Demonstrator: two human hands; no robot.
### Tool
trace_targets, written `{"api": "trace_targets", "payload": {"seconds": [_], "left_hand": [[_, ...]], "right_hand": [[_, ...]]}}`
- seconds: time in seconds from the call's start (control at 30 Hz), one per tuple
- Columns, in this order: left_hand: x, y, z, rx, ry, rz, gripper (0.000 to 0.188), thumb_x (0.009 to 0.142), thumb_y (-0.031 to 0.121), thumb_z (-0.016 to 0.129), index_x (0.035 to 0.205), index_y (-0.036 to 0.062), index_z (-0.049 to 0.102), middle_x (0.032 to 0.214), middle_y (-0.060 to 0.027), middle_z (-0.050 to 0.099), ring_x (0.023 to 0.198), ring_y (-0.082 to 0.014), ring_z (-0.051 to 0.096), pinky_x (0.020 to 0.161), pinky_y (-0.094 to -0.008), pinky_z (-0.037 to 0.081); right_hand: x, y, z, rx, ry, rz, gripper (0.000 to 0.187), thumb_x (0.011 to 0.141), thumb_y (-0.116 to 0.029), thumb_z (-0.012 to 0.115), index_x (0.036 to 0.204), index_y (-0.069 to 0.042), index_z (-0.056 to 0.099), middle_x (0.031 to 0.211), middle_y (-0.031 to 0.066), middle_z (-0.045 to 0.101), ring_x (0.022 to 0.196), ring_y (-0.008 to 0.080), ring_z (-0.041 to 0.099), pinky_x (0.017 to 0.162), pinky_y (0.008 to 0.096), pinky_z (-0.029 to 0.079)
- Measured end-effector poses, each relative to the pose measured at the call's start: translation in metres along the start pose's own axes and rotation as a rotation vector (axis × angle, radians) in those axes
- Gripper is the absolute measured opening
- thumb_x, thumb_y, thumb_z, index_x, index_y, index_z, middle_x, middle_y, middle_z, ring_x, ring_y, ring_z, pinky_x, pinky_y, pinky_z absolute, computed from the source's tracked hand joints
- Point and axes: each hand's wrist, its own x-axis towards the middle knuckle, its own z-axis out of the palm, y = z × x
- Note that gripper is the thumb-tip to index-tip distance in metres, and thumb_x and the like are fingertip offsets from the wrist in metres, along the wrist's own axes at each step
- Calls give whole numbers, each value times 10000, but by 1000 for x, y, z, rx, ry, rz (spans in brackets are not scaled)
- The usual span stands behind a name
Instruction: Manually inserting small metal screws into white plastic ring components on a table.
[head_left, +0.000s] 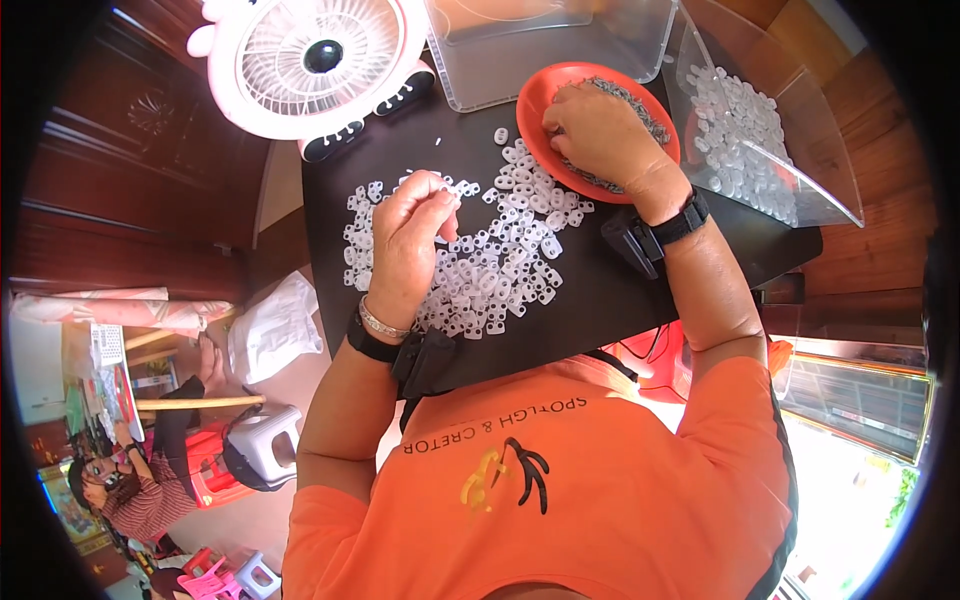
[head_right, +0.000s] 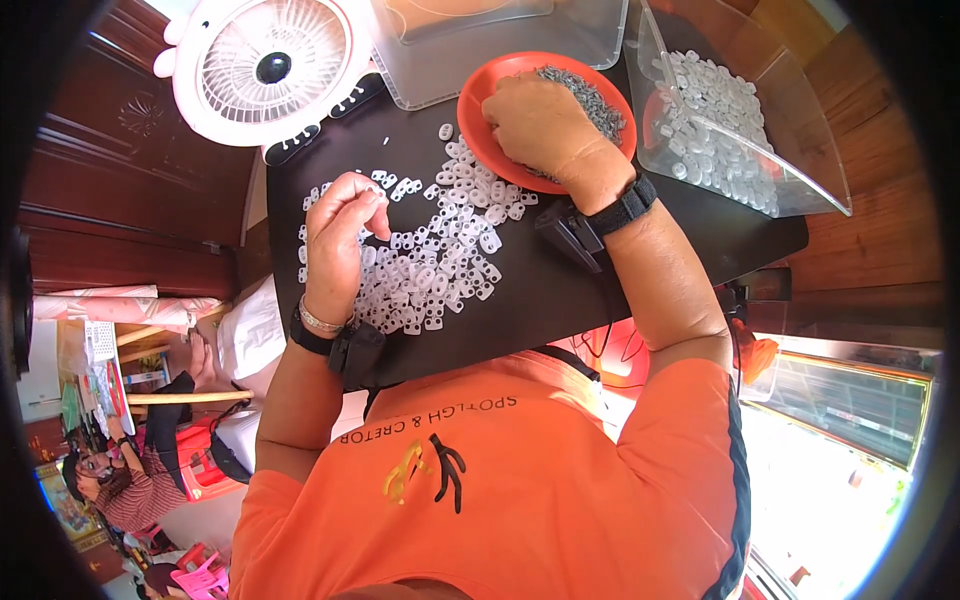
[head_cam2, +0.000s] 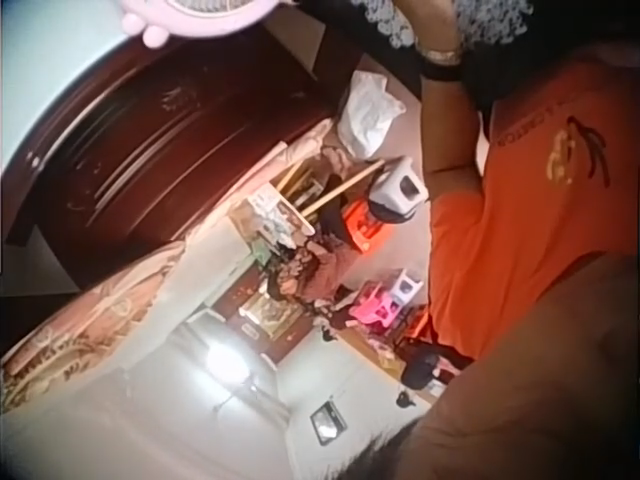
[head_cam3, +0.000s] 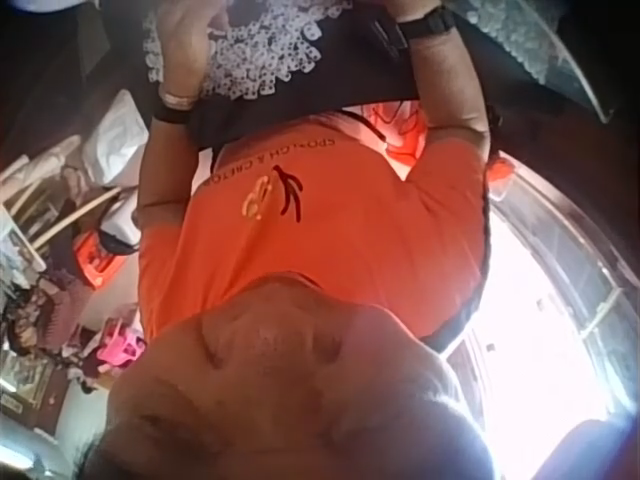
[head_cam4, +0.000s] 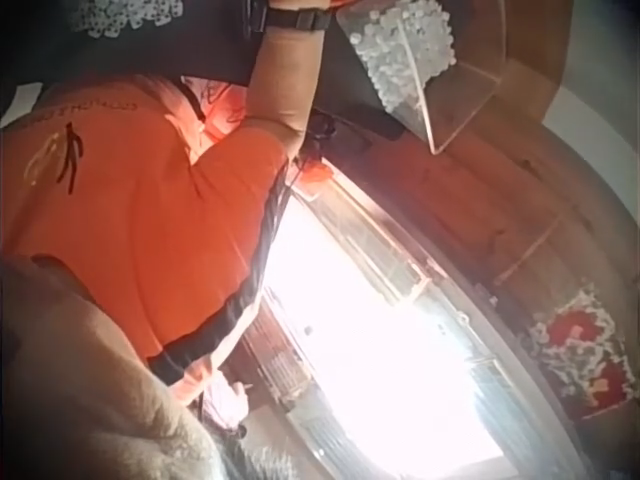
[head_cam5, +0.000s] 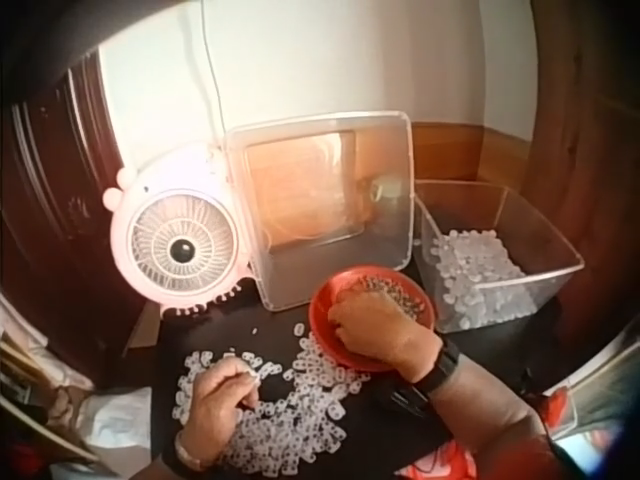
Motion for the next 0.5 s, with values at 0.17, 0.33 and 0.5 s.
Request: {"api": "trace_targets", "payload": {"seconds": [0.17, 0.33, 0.5], "left_hand": [[0, -1, -1, 11, -16, 0, 178, 893, 120, 508, 764, 2, 541, 623, -14, 506, 572, -74, 462, 557, -225, 382], [-1, 0, 0, 2, 6, -1, 176, 891, 120, 508, 762, 4, 541, 617, -14, 506, 572, -75, 463, 555, -225, 379], [0, 0, 0, 15, 2, -2, 178, 891, 123, 510, 762, 5, 543, 615, -15, 507, 568, -76, 461, 553, -225, 378]], "right_hand": [[4, -4, -1, -49, -66, 97, 137, 792, -182, 569, 780, -70, 647, 857, 90, 640, 860, 293, 607, 716, 424, 495], [7, -7, -15, 3, 37, 222, 193, 821, -235, 561, 791, -63, 643, 720, 103, 645, 730, 318, 620, 664, 449, 494], [9, -6, -18, 58, 71, 309, 207, 835, -217, 518, 814, -65, 657, 754, 154, 658, 705, 358, 634, 653, 459, 514]]}}
